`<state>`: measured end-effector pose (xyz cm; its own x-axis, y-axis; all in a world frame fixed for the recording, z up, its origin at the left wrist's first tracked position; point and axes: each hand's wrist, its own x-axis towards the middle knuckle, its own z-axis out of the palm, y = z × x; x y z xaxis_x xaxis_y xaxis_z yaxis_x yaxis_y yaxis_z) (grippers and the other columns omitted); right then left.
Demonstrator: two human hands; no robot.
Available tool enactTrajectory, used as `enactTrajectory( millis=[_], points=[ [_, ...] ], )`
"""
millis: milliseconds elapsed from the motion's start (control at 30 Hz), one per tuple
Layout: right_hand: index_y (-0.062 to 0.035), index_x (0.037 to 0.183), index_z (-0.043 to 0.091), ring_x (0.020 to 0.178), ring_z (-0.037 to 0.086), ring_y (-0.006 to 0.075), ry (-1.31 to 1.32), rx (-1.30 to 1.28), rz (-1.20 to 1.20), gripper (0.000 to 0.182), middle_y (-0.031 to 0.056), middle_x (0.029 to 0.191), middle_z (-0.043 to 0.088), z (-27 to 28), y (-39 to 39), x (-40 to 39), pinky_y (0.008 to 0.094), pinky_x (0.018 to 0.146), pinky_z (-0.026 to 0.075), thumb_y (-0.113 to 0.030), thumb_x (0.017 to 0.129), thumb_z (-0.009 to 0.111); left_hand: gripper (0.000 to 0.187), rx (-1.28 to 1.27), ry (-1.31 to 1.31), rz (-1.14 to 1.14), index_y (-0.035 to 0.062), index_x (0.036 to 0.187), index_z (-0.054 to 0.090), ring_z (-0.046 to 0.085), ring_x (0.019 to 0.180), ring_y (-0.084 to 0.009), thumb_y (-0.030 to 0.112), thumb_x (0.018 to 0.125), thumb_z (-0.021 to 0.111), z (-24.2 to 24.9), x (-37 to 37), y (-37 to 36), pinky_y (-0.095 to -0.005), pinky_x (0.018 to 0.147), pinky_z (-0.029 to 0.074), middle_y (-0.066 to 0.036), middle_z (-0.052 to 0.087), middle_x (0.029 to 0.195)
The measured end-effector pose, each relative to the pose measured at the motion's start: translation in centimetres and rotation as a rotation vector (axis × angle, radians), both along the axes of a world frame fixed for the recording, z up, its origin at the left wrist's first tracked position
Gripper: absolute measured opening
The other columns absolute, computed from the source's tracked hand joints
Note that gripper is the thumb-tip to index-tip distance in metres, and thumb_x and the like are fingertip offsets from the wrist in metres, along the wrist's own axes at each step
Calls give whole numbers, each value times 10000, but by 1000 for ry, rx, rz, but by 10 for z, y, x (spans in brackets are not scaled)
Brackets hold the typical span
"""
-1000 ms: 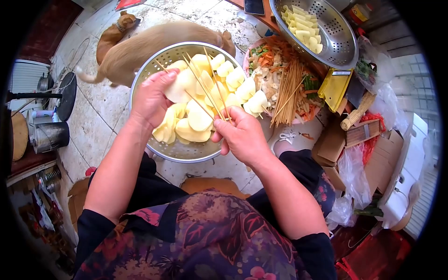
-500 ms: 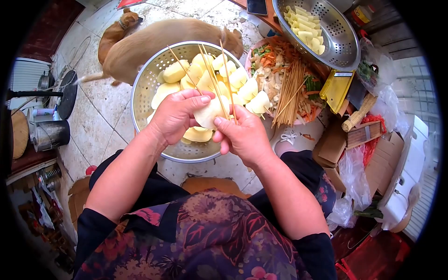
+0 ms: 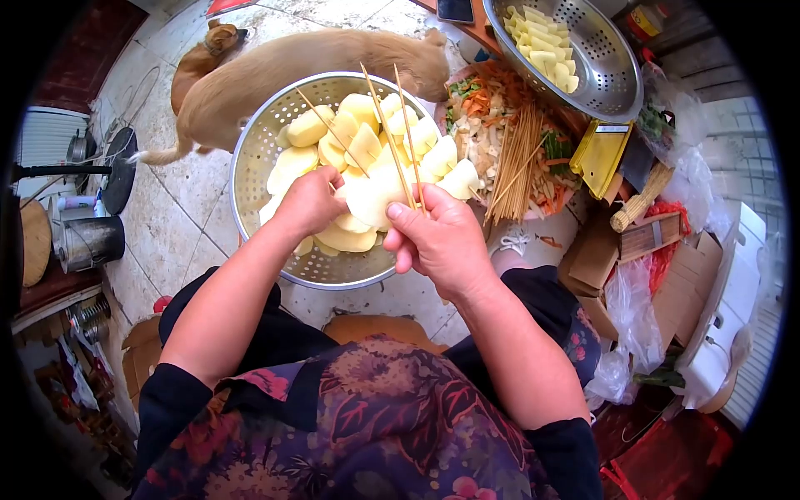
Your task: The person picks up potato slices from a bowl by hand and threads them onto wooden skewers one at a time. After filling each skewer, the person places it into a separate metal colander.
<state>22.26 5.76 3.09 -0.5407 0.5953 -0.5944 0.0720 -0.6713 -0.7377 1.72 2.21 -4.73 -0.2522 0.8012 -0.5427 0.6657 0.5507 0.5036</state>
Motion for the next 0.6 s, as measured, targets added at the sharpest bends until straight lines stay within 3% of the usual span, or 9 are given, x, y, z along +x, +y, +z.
enactTrajectory(
  millis=[133,233,333,400,433,500,600],
  points=[
    [-69,1059,537,444,521,59,-7,6,12,191,3,675,611,-2,-1,0,157,384,340,-191,918,576,320,43,-18,-11,12,954,627,636,873,-310,184,718,759,-1,-9,-1,-374,792,487,-170,666,891],
    [-69,1057,537,444,521,62,-9,3,23,191,1,675,611,-2,-1,-1,160,387,341,-193,917,578,277,170,12,-29,6,979,642,654,815,-252,145,750,711,6,-17,-1,-352,721,511,-154,671,854],
    [-72,1054,537,443,523,68,-28,8,60,193,2,673,610,-5,-2,-1,163,388,343,-196,915,584,188,182,-392,450,-9,979,628,639,696,-124,108,832,611,27,-37,11,-264,564,521,-90,655,812],
    [-74,1047,537,443,524,73,-30,-13,100,184,6,671,609,-6,-5,-1,166,388,342,-194,917,586,181,362,-644,687,4,1004,590,639,714,-149,91,846,585,33,-54,15,-272,601,536,-78,649,856],
    [2,1029,533,460,520,97,-29,-31,89,180,54,683,596,-1,-5,-3,192,428,402,-135,919,568,181,366,-640,690,4,1004,590,639,714,-149,91,846,585,37,-58,15,-272,601,536,-78,649,856],
    [4,1029,534,458,519,96,-18,-27,87,179,52,680,595,-2,-6,-4,192,427,404,-135,920,566,245,538,-837,847,28,1093,546,640,821,-173,96,859,572,46,-64,16,-292,672,550,-75,638,959],
    [8,1035,535,453,518,95,-14,-24,84,182,49,673,592,-2,-6,-4,190,426,411,-132,923,562,271,626,-874,910,24,1126,524,624,923,-204,86,862,535,43,-76,18,-344,763,555,-107,614,1044]
  ],
)
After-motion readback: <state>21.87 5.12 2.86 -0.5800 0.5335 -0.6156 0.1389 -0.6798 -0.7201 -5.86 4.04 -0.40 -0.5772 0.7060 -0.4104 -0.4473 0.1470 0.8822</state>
